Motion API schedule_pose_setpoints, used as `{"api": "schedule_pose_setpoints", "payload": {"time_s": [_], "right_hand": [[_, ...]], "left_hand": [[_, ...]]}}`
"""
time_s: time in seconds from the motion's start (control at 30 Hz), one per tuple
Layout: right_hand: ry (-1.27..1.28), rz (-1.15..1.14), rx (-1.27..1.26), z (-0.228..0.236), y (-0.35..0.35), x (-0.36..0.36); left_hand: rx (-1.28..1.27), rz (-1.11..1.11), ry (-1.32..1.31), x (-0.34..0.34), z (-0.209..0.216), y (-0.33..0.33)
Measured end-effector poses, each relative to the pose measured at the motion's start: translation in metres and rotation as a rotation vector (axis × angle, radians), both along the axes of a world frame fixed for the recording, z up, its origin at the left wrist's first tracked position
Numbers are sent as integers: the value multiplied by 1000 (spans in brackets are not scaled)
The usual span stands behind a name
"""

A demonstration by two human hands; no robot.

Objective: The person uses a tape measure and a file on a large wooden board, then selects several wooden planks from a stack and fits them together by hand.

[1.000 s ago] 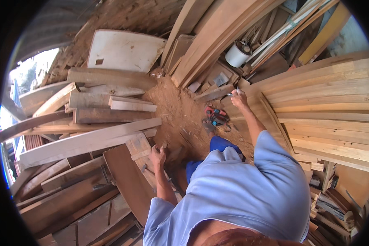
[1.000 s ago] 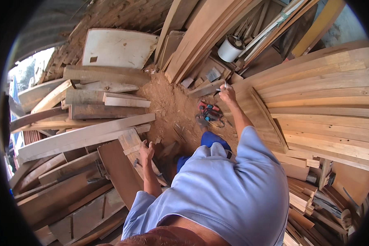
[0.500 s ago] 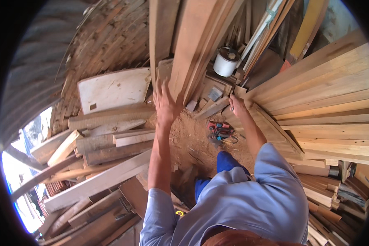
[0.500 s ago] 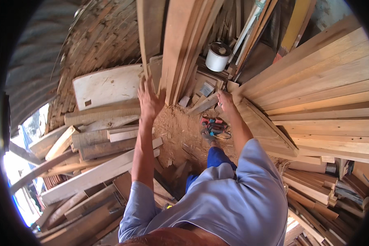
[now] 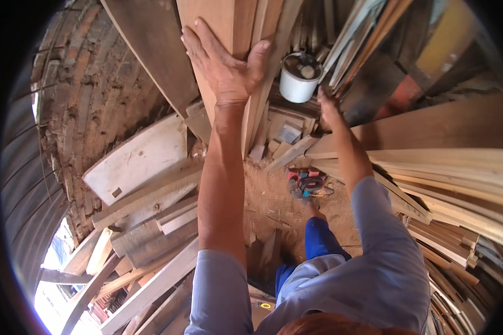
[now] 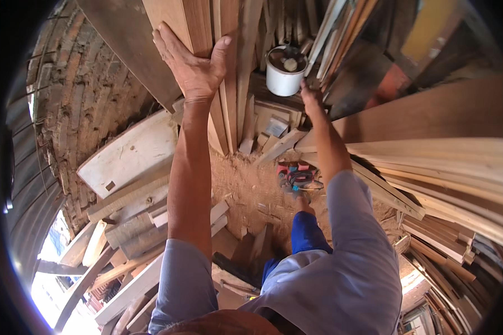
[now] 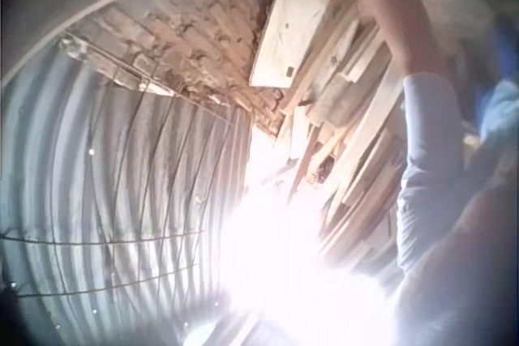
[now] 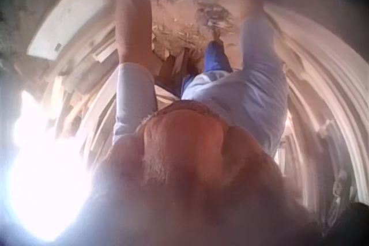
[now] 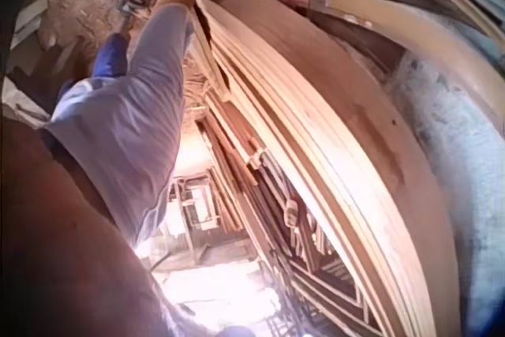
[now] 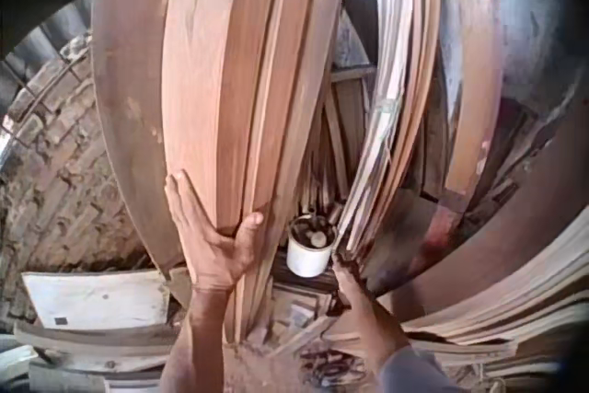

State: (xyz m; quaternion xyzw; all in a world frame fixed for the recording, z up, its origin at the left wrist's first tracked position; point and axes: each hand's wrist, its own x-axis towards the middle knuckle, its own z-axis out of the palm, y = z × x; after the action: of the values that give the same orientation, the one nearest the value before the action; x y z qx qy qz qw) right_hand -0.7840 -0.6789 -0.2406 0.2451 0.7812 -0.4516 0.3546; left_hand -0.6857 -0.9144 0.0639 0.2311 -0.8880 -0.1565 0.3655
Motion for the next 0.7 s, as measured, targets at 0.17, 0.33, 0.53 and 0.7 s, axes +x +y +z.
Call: {"api": "schedule_pose_setpoints", "payload": {"time_s": [0.17, 0.33, 0.53, 0.7], "right_hand": [[100, 45, 245, -61, -33, -43], [354, 222, 112, -105, -37, -67], [309, -126, -206, -138, -7, -79], [-154, -72, -96, -76, -47, 4]], "left_hand": [[-147, -33, 18, 4, -10, 3], [-77, -31, 57, -3, 5, 8], [-18, -75, 26, -21, 12, 17], [-72, 36, 4, 5, -3, -4]]}}
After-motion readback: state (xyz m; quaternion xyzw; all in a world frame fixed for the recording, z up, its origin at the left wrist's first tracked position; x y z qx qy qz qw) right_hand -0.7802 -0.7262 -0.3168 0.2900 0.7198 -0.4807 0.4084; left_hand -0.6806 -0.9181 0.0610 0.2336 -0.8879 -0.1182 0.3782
